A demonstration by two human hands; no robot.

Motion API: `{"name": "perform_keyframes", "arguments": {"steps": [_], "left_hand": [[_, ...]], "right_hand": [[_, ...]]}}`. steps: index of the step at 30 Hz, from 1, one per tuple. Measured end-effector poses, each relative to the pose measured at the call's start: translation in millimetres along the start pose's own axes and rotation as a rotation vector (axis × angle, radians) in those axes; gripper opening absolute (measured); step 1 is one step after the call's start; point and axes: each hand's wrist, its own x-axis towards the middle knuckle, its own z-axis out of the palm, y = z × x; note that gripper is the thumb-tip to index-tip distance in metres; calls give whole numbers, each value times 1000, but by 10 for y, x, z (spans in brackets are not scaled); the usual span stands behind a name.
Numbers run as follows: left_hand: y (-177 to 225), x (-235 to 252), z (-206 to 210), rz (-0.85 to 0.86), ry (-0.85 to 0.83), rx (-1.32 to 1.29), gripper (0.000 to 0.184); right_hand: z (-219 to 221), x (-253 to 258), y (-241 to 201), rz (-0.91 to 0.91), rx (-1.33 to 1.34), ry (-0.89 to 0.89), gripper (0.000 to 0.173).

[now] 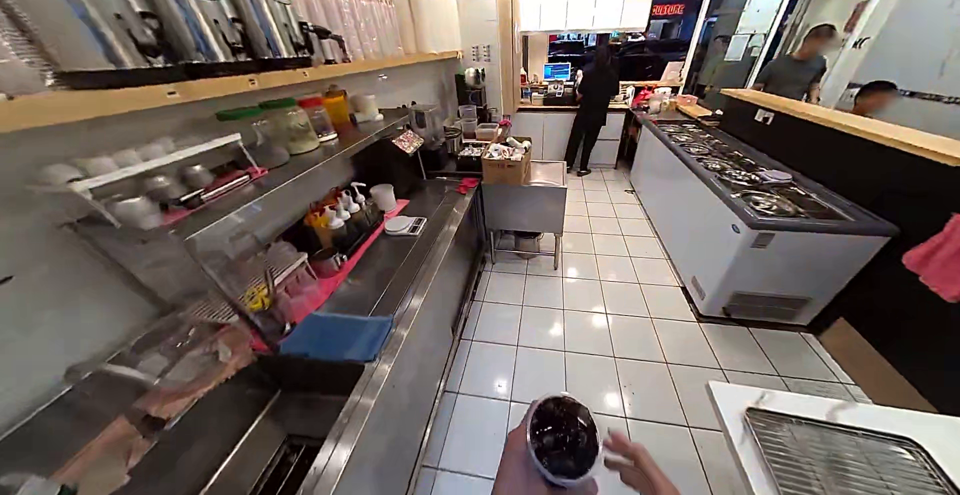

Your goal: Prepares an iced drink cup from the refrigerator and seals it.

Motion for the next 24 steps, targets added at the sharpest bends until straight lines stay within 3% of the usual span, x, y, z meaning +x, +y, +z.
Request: {"name": "perform_keyframes", "arguments": {"steps": [4,9,13,17,24], "left_hand": [[-501,1255,63,22,-3,-41,94],[-1151,2790,454,50,39,-55,96],[-1509,4049,834,84,79,-47,90],[-1877,5463,1242,150,68,-48,92],[-2575,7824,1894,83,34,-53,87]], "right_hand": [[-522,1565,-441,-209,-62,-10,118],[-1115,3370,-381,-333,-297,-142,134],[-1671,4659,-158,-347,-344,-236,137],[-2369,5980,-221,-257,-407,-330,134],[-3492,8233,552,-251,-664,-449,131]]}}
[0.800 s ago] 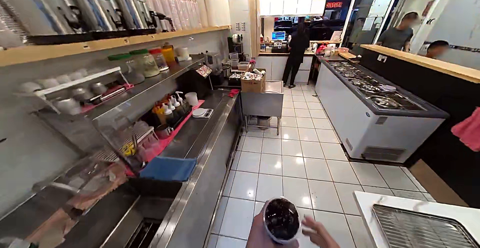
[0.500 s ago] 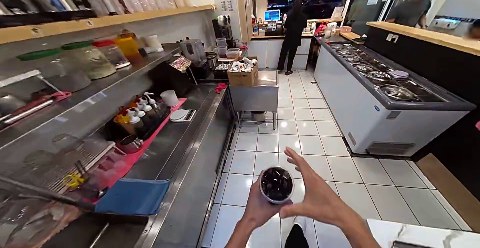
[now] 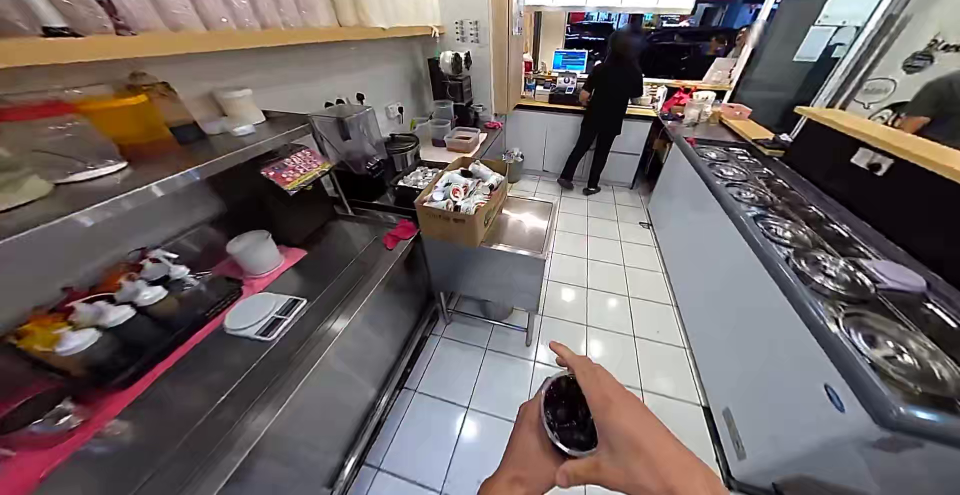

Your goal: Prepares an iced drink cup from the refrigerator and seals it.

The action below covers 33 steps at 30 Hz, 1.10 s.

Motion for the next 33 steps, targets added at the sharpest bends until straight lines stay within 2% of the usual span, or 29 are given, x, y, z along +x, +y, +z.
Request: {"name": "perform_keyframes", "arguments": {"steps": [4,8,14,18,21,23,26,27,29,33], "left_hand": [[-756,1346,320,36,-52,-11,91],[-1290,2751,523,44,-85,-96,87],[-2114,4935,682,69,-119,-60,84],[-2734,6220,725,8,-98,-48,87],[-3296,7086,808,-4,-10,-16,94],[-3678,7606,821,-55,46,4,105],[-4135,8306,772,-261,135,-8,122],[-4281,8507,707,-319,166,-11,120],[-4574,8795,537,-422,210,-1,104],[-5226,9150,99,-604,370,25,76]], "right_hand": [[-505,824,1134,52,-94,-5,125],[-1212,1750,1988,113,-117,-36,114],[-2120,3256,3506,94,-187,57,121],[-2674,4355,4474,40,-223,-4,124],[-3007,5217,5288,-46,-217,-86,125],[-3221,5829,5767,-80,-198,-170,124],[-3581,6793,6425,-121,-196,-291,123],[-3699,7140,6624,-140,-197,-314,122],[-3906,7817,6991,-189,-208,-342,121],[-4302,9239,7568,-240,-251,-393,118]]}}
